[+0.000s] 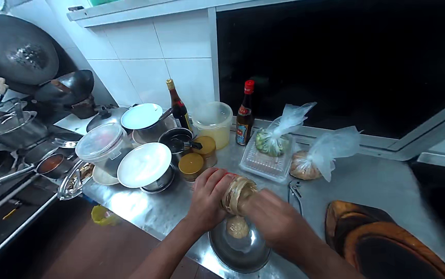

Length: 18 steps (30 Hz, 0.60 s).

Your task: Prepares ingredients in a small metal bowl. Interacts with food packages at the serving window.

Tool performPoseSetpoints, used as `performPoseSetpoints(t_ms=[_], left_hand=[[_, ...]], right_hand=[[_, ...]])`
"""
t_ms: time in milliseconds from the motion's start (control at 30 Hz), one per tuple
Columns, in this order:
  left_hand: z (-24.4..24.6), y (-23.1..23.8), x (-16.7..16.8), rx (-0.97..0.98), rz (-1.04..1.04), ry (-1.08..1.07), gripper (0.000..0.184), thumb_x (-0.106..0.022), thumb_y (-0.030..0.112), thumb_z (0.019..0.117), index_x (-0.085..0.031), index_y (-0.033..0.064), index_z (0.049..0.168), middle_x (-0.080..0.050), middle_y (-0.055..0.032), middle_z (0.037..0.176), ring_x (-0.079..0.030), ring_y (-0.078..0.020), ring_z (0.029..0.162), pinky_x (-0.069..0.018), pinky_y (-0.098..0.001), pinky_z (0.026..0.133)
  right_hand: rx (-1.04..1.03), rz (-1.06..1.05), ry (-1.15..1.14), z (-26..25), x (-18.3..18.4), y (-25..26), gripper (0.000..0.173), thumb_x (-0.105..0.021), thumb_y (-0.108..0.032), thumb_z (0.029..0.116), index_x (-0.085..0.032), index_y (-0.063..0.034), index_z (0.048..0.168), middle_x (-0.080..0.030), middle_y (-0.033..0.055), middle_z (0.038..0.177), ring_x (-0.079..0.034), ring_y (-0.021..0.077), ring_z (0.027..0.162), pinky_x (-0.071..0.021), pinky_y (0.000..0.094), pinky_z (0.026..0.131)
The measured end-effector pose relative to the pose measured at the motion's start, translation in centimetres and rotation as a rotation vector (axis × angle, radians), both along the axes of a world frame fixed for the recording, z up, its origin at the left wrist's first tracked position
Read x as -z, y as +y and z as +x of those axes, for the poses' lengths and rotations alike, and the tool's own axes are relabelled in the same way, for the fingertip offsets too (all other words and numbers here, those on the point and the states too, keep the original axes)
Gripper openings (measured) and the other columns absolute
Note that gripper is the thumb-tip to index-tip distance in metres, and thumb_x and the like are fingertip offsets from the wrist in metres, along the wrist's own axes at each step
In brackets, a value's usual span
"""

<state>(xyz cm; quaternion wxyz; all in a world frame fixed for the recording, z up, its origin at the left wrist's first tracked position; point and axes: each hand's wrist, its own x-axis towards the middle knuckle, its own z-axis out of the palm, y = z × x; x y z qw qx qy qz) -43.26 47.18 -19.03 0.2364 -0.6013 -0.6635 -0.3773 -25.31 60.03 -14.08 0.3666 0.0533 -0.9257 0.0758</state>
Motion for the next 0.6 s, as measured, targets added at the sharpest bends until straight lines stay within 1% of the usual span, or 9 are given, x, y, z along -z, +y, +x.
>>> performPoseSetpoints(t_ms=[67, 133, 167, 233, 300, 400, 433, 500, 600], left_hand=[[-1.0, -0.2, -0.1, 0.1, -0.049, -0.034, 0.066, -0.084, 0.025, 0.0758, -0.056, 0.0161, 0.135, -0.06, -0.0092, 0.137, -0.052, -0.0303, 0.135, -0.0447, -0.0499, 0.113], [-1.8, -0.6, -0.2, 0.149, -0.07, -0.095, 0.068, -0.085, 0.029, 0.0777, -0.054, 0.0162, 0.137, -0.06, -0.0084, 0.138, -0.051, -0.0279, 0.137, -0.0428, -0.0502, 0.116], [-1.8, -0.9, -0.3, 0.161, -0.071, -0.132, 0.071, -0.086, 0.031, 0.0776, -0.052, 0.0171, 0.138, -0.06, -0.0079, 0.139, -0.051, -0.0265, 0.138, -0.0423, -0.0505, 0.117], [-1.7, -1.0, -0.5, 0.185, -0.083, -0.178, 0.073, -0.087, 0.032, 0.0775, -0.05, 0.0198, 0.14, -0.059, -0.0063, 0.14, -0.051, -0.0241, 0.139, -0.0411, -0.0512, 0.118], [-1.8, -0.8, -0.8, 0.201, -0.099, -0.157, 0.069, -0.084, 0.03, 0.0795, -0.051, 0.0211, 0.139, -0.059, -0.0059, 0.141, -0.051, -0.0238, 0.14, -0.0403, -0.0524, 0.118], [-2.2, -0.9, -1.2, 0.212, -0.086, -0.149, 0.069, -0.084, 0.033, 0.0809, -0.05, 0.0223, 0.14, -0.059, -0.0052, 0.141, -0.051, -0.0229, 0.139, -0.0406, -0.0504, 0.119], [-2.3, -1.0, -1.4, 0.208, -0.091, -0.139, 0.069, -0.084, 0.034, 0.0809, -0.049, 0.0223, 0.14, -0.059, -0.0047, 0.141, -0.051, -0.0226, 0.139, -0.0404, -0.0499, 0.119], [-2.6, -0.8, -1.6, 0.213, -0.125, -0.099, 0.068, -0.084, 0.031, 0.0798, -0.051, 0.0213, 0.138, -0.059, -0.0057, 0.141, -0.05, -0.0243, 0.14, -0.0398, -0.0533, 0.118], [-3.3, -0.8, -1.5, 0.23, -0.181, -0.071, 0.069, -0.085, 0.031, 0.0798, -0.051, 0.0203, 0.139, -0.059, -0.0061, 0.141, -0.049, -0.0245, 0.142, -0.0383, -0.0551, 0.12]], right_hand=[[-0.052, 0.067, -0.032, 0.2, -0.5, 0.0, 0.024, -0.052, 0.0, 0.0984, -0.071, -0.0051, 0.111, -0.072, 0.0077, 0.093, -0.068, 0.0223, 0.082, -0.0583, 0.032, 0.075], [-0.01, 0.084, 0.003, 0.5, -1.8, 0.6, 0.025, -0.052, 0.0, 0.0994, -0.072, -0.0057, 0.113, -0.072, 0.007, 0.093, -0.066, 0.021, 0.08, -0.0565, 0.0301, 0.071], [0.01, 0.083, 0.012, 0.2, -2.1, 0.5, 0.024, -0.052, -0.001, 0.0988, -0.073, -0.0056, 0.111, -0.073, 0.0069, 0.092, -0.066, 0.0211, 0.079, -0.056, 0.0306, 0.07], [-0.01, 0.083, -0.031, -1.0, -1.9, -0.7, 0.018, -0.055, 0.001, 0.0948, -0.071, -0.0041, 0.101, -0.072, 0.0085, 0.089, -0.069, 0.0243, 0.08, -0.0589, 0.0347, 0.071], [-0.033, 0.109, -0.04, -1.5, -2.4, -1.4, 0.018, -0.053, 0.001, 0.0962, -0.071, -0.0036, 0.098, -0.068, 0.0079, 0.083, -0.066, 0.0245, 0.078, -0.0577, 0.0342, 0.071], [0.006, 0.163, 0.005, -1.1, -4.1, -0.7, 0.023, -0.05, 0.001, 0.098, -0.072, -0.0032, 0.104, -0.07, 0.0074, 0.086, -0.065, 0.0224, 0.077, -0.0555, 0.0311, 0.069], [-0.006, 0.186, -0.009, -1.3, -3.6, -0.5, 0.021, -0.051, 0.001, 0.0971, -0.071, -0.0029, 0.102, -0.069, 0.0077, 0.085, -0.066, 0.0229, 0.077, -0.0562, 0.0314, 0.07], [-0.053, 0.209, -0.048, -1.3, -2.4, -0.4, 0.019, -0.052, 0.0, 0.0968, -0.07, -0.0021, 0.1, -0.067, 0.0082, 0.083, -0.066, 0.0247, 0.078, -0.0578, 0.0342, 0.071], [-0.045, 0.218, 0.018, -0.2, -3.4, 0.1, 0.021, -0.049, -0.001, 0.1016, -0.07, -0.0029, 0.105, -0.068, 0.0077, 0.086, -0.063, 0.0231, 0.076, -0.0542, 0.0326, 0.069]])
